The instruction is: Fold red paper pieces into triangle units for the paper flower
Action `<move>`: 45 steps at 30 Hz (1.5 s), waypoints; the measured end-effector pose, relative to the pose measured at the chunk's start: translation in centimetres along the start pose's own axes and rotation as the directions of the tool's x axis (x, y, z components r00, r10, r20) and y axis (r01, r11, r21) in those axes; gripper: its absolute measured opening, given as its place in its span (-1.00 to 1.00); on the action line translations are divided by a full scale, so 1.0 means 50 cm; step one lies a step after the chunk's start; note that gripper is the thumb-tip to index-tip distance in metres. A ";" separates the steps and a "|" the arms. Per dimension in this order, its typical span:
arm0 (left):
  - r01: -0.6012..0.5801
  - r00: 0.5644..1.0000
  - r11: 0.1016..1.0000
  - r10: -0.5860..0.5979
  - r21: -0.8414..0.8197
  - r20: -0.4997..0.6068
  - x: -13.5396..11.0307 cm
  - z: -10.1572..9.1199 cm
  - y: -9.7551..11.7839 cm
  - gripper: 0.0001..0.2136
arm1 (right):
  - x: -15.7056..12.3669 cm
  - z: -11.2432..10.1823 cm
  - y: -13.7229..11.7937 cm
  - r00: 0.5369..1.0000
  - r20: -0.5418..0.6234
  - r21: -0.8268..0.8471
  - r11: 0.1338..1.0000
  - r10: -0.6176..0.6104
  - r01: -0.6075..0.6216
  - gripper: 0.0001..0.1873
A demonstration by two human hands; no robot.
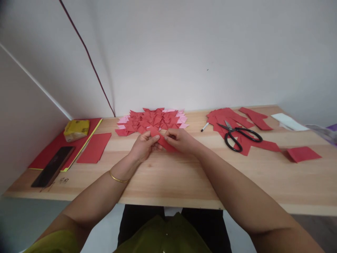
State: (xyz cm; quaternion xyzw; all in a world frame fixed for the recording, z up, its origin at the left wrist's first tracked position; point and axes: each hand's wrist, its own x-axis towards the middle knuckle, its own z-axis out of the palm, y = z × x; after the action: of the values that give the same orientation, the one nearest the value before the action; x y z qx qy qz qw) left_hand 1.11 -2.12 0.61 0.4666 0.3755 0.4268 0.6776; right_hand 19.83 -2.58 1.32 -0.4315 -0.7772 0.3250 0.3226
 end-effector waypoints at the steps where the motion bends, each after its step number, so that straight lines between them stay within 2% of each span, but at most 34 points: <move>1: -0.018 1.000 1.000 0.018 0.021 -0.006 0.001 0.000 0.000 -0.65 | 0.000 0.001 -0.001 1.000 -0.002 0.013 1.000 0.000 0.000 -0.76; 6: -0.091 0.996 0.989 0.091 0.119 0.007 0.003 -0.003 -0.004 -0.65 | 0.000 0.005 -0.008 0.997 -0.055 0.158 0.986 0.054 -0.045 -0.73; 11: -0.095 0.995 0.980 0.091 0.175 0.033 0.001 -0.001 -0.003 -0.64 | 0.000 0.010 -0.009 0.993 -0.090 0.114 0.992 0.072 -0.062 -0.70; 15: -0.115 0.993 0.967 0.103 0.227 0.062 -0.004 0.001 -0.002 -0.67 | 0.000 0.013 -0.010 0.994 -0.054 0.160 0.983 0.096 -0.086 -0.68; 25: -0.161 0.986 0.947 0.168 0.279 0.000 -0.008 0.008 -0.001 -0.73 | 0.003 0.015 -0.002 0.994 -0.038 0.132 0.987 0.099 -0.093 -0.71; 31: -0.147 0.985 0.948 0.168 0.283 -0.050 -0.014 0.013 0.004 -0.71 | 0.002 0.013 -0.006 0.995 -0.030 0.136 0.987 0.091 -0.086 -0.73; 45: -0.163 0.984 0.950 0.178 0.268 -0.032 -0.005 0.008 -0.001 -0.72 | 0.003 0.010 0.002 0.998 -0.004 0.078 0.995 0.062 -0.062 -0.72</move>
State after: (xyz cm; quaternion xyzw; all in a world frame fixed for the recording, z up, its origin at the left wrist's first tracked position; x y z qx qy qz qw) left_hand 1.39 -2.50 0.70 0.5713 0.4061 0.4427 0.5591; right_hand 19.41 -2.51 0.97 -0.4435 -0.7491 0.3636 0.3316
